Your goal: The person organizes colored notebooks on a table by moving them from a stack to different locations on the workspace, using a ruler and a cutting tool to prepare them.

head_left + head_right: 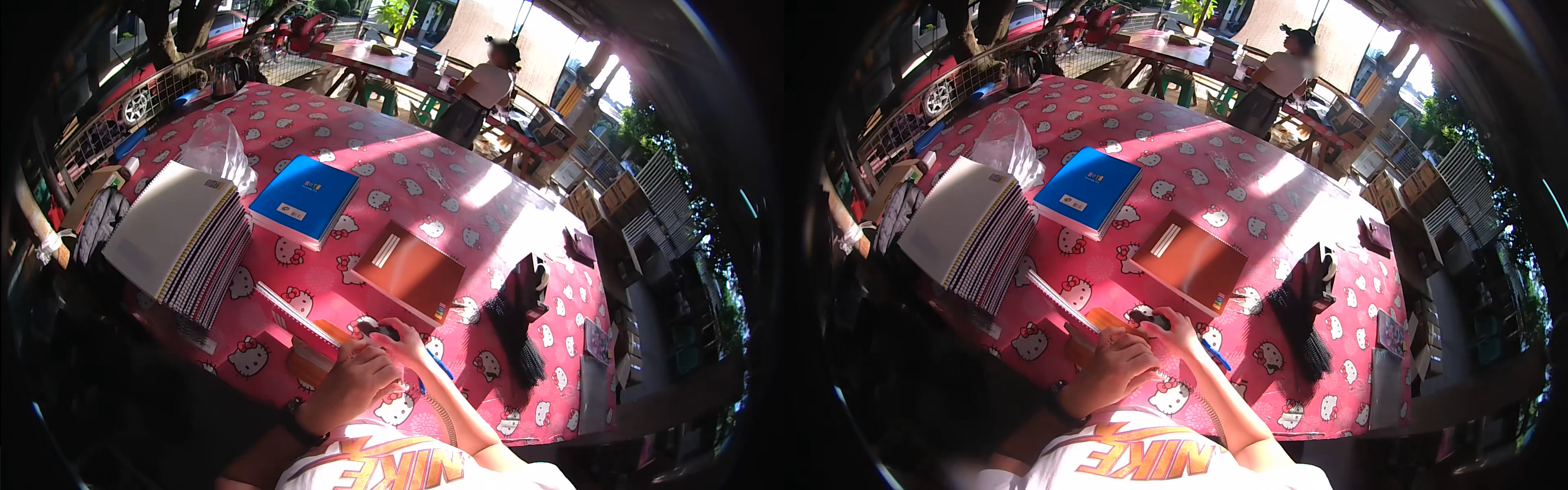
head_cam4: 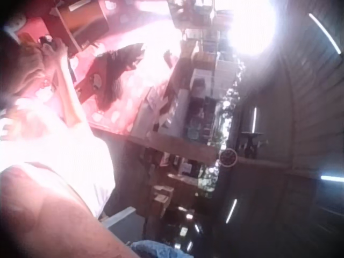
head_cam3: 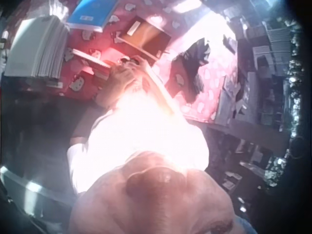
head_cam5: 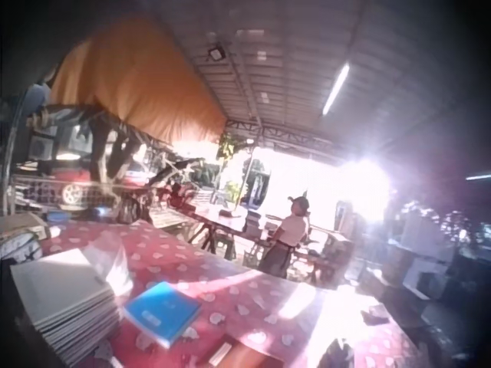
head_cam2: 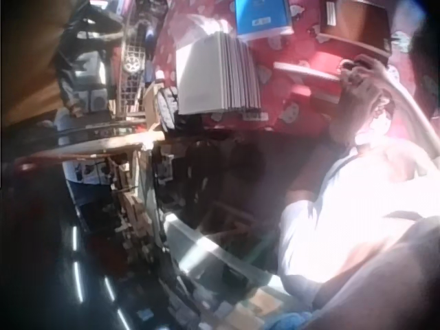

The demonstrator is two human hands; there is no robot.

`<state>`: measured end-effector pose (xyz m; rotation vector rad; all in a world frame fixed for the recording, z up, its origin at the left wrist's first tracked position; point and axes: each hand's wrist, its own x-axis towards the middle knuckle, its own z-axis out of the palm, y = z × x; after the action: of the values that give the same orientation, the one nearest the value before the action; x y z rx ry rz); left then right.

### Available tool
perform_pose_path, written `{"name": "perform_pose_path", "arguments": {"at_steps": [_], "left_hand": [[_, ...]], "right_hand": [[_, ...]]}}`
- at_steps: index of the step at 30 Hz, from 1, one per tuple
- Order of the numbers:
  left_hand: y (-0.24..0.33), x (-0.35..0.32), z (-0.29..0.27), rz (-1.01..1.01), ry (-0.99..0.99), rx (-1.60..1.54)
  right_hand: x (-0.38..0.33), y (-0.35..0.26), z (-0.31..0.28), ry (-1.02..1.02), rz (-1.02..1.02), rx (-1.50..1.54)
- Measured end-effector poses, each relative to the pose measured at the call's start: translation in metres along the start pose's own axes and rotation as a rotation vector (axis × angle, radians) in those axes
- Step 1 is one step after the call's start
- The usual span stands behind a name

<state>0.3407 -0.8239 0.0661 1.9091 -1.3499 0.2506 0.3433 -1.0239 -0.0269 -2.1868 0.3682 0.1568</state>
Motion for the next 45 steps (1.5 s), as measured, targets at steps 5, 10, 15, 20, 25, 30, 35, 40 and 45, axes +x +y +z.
{"name": "perform_pose_path", "arguments": {"at_steps": [5, 10, 15, 20, 25, 30, 35, 40, 45], "left_hand": [[0.008, 0.009, -0.001, -0.030, 0.091, -0.055], [0.000, -0.001, 0.000, -0.006, 0.046, 0.016], [-0.015, -0.006, -0.012, -0.153, 0.125, 0.119], [-0.011, -0.007, -0.013, -0.173, 0.134, 0.122], [-0.011, -0.007, -0.014, -0.197, 0.139, 0.108], [-0.013, -0.007, -0.010, -0.197, 0.148, 0.149], [-0.010, -0.007, -0.012, -0.210, 0.148, 0.160], [-0.011, -0.007, -0.014, -0.225, 0.199, 0.211], [-0.018, -0.013, -0.018, -0.242, 0.206, 0.246]], "right_hand": [[-0.050, 0.027, -0.025, -0.204, 0.021, 1.088], [-0.064, 0.049, -0.036, -0.334, -0.220, 1.142], [-0.076, -0.025, -0.056, -0.513, -0.587, 0.993], [-0.072, -0.032, -0.062, -0.225, -0.326, 0.773], [-0.066, -0.030, -0.065, -0.328, -0.260, 0.552], [-0.075, -0.050, -0.057, -0.394, -0.472, 0.890], [-0.069, -0.037, -0.054, -0.250, -0.290, 0.731], [-0.059, -0.029, -0.052, -0.262, -0.198, 0.413], [-0.067, -0.058, -0.054, -0.440, -0.480, 0.870]]}}
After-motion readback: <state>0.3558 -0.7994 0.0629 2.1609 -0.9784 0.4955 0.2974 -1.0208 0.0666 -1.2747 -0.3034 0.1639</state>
